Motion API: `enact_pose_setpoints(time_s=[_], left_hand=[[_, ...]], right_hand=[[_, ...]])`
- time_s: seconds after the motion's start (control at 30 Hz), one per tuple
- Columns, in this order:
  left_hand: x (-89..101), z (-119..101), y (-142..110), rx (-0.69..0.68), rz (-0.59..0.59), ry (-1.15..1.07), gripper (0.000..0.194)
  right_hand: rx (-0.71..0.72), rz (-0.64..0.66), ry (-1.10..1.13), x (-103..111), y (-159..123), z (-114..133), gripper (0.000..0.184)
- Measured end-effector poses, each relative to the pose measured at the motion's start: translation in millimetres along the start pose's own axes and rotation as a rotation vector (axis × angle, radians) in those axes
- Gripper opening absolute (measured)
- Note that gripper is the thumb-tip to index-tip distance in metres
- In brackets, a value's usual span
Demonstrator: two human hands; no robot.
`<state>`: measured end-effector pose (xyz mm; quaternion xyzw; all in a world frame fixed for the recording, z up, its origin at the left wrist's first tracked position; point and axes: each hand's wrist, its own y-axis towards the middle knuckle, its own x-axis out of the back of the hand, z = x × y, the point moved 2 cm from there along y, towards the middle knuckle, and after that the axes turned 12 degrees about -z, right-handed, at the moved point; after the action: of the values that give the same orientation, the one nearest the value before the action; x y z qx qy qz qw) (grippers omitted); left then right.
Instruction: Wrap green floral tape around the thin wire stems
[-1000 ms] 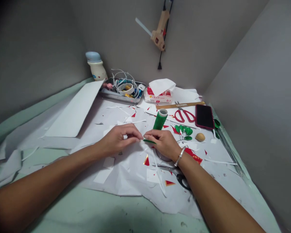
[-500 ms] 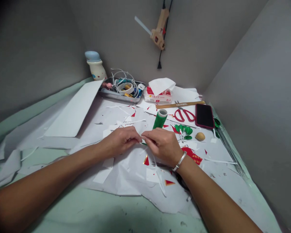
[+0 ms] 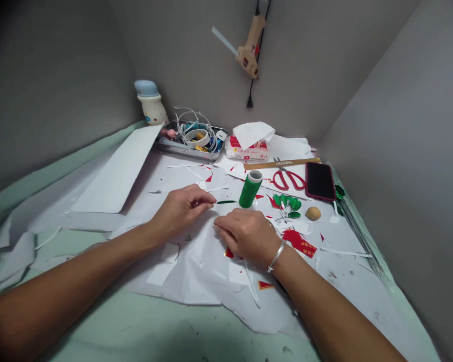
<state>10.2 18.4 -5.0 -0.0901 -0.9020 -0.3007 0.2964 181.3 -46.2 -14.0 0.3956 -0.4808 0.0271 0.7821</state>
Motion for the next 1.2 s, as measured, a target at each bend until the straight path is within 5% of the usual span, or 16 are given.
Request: enact_pose_setpoints(time_s=[0.13,0.27,0.4,0.57,0.73,0.93,1.07,1.2], left_hand=[[-6.3,-0.4,-4.2,-0.136,0.179,0.038,0.021],[-5.3,-10.0,-5.5,-0.113,0.307,-0.142,0.02],[1.3,-16.4,-1.2,0.029,0.229,-0.296,0.014],[3.9,-6.2,1.3,0.065,0.008,-0.163,0.016],[-2.2,-1.5,-3.2,-0.1,0.101,0.079,0.02],[-2.1,-14.2,-6.0,-0.104,0.301,-0.127,0.019],[3.2,-18.5,-1.5,0.032,0.215,-0.285,0.012],[4.7,-9.3,0.8,0.093,0.018,-0.159,0.014]], right_hand=[[-0.083,-0.17,0.031,9.0,3.0,-4.9,0.016],[-0.288,-0.207,0.182,7.5,3.7,-24.2,0.016],[-0.321,-0.08,0.242,-1.2,1.1,-31.1,0.017],[-0.116,0.032,0.1,-3.8,-0.4,-10.3,0.016],[-0.015,-0.065,0.003,5.5,1.8,0.2,0.018],[-0.322,-0.181,0.191,7.4,3.7,-23.0,0.018],[-0.321,-0.055,0.242,-0.8,1.3,-26.4,0.016],[-0.157,0.025,0.134,-3.7,-0.6,-11.4,0.016]])
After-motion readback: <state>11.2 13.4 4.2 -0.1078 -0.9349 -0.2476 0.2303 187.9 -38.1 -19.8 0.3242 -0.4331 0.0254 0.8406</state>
